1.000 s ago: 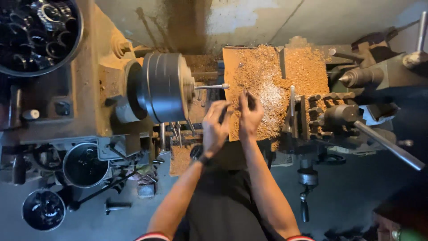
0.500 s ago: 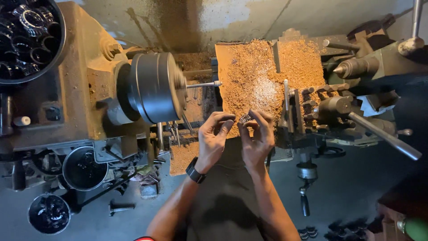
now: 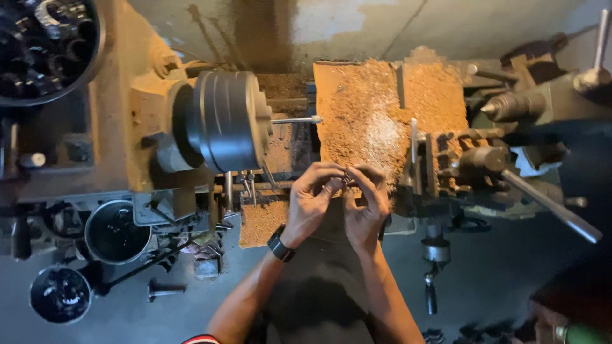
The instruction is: The person repeatedly picks up small metal rings from a container and places them onto a rotating spindle of a lathe machine. They then remove the rings and return them to the container, repeating this cycle multiple times.
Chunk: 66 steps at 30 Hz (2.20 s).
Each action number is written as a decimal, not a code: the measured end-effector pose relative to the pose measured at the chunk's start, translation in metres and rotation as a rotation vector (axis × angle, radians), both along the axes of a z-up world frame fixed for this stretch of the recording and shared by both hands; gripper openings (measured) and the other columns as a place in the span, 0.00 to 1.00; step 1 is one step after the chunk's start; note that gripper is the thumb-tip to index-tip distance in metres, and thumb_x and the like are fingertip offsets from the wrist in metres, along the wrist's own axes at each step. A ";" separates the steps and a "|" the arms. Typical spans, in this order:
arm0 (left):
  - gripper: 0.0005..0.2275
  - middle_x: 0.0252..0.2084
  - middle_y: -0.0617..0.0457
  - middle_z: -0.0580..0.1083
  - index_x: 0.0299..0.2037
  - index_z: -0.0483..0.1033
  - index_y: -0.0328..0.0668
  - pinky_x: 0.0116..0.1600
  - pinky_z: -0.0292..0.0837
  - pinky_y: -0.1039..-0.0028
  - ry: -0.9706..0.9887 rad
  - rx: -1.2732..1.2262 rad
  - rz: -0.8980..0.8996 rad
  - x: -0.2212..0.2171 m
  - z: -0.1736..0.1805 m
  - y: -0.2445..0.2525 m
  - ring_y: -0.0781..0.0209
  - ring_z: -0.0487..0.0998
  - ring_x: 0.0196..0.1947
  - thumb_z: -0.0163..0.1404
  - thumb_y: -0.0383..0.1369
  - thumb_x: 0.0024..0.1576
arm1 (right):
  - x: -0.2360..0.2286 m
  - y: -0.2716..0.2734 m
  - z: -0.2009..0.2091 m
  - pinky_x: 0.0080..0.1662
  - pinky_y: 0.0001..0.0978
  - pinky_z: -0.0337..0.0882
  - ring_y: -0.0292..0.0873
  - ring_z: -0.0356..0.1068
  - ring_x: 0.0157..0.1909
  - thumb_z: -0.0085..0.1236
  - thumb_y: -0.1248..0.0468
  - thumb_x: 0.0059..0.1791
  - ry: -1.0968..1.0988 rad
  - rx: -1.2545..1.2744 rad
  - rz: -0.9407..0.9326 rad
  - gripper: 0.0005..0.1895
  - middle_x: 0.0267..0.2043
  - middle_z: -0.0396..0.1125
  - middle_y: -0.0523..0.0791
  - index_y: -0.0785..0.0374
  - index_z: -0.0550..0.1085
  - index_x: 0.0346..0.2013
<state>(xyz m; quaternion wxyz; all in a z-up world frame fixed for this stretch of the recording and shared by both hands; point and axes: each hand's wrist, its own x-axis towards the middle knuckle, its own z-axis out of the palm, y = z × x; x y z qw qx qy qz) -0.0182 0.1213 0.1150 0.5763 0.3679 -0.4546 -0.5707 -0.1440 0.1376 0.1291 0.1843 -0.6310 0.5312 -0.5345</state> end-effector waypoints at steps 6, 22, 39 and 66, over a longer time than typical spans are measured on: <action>0.05 0.53 0.48 0.75 0.47 0.75 0.31 0.56 0.74 0.74 0.061 0.122 0.158 0.046 -0.022 0.072 0.65 0.76 0.51 0.52 0.20 0.63 | 0.024 0.024 0.011 0.54 0.32 0.74 0.46 0.69 0.59 0.47 0.76 0.51 -0.160 0.022 0.135 0.22 0.64 0.64 0.53 0.73 0.68 0.61; 0.16 0.44 0.40 0.78 0.53 0.74 0.33 0.47 0.75 0.67 -0.873 0.449 1.461 0.403 -0.282 0.194 0.50 0.80 0.40 0.60 0.30 0.58 | 0.116 0.038 0.028 0.52 0.39 0.78 0.48 0.70 0.52 0.47 0.82 0.54 0.008 0.196 0.419 0.11 0.61 0.64 0.55 0.78 0.71 0.51; 0.06 0.47 0.45 0.79 0.49 0.79 0.32 0.52 0.77 0.68 -1.019 -0.470 0.967 0.378 0.148 0.007 0.54 0.82 0.45 0.57 0.24 0.64 | 0.073 -0.026 -0.014 0.45 0.27 0.74 0.37 0.74 0.40 0.55 0.68 0.55 -0.054 0.374 0.194 0.09 0.39 0.76 0.48 0.72 0.79 0.45; 0.07 0.38 0.54 0.81 0.41 0.83 0.35 0.46 0.73 0.77 -0.715 -0.252 0.776 0.387 0.145 -0.152 0.68 0.78 0.38 0.62 0.31 0.59 | 0.033 -0.016 -0.020 0.41 0.25 0.73 0.35 0.74 0.36 0.57 0.64 0.53 -0.219 0.481 0.122 0.11 0.34 0.76 0.45 0.71 0.80 0.42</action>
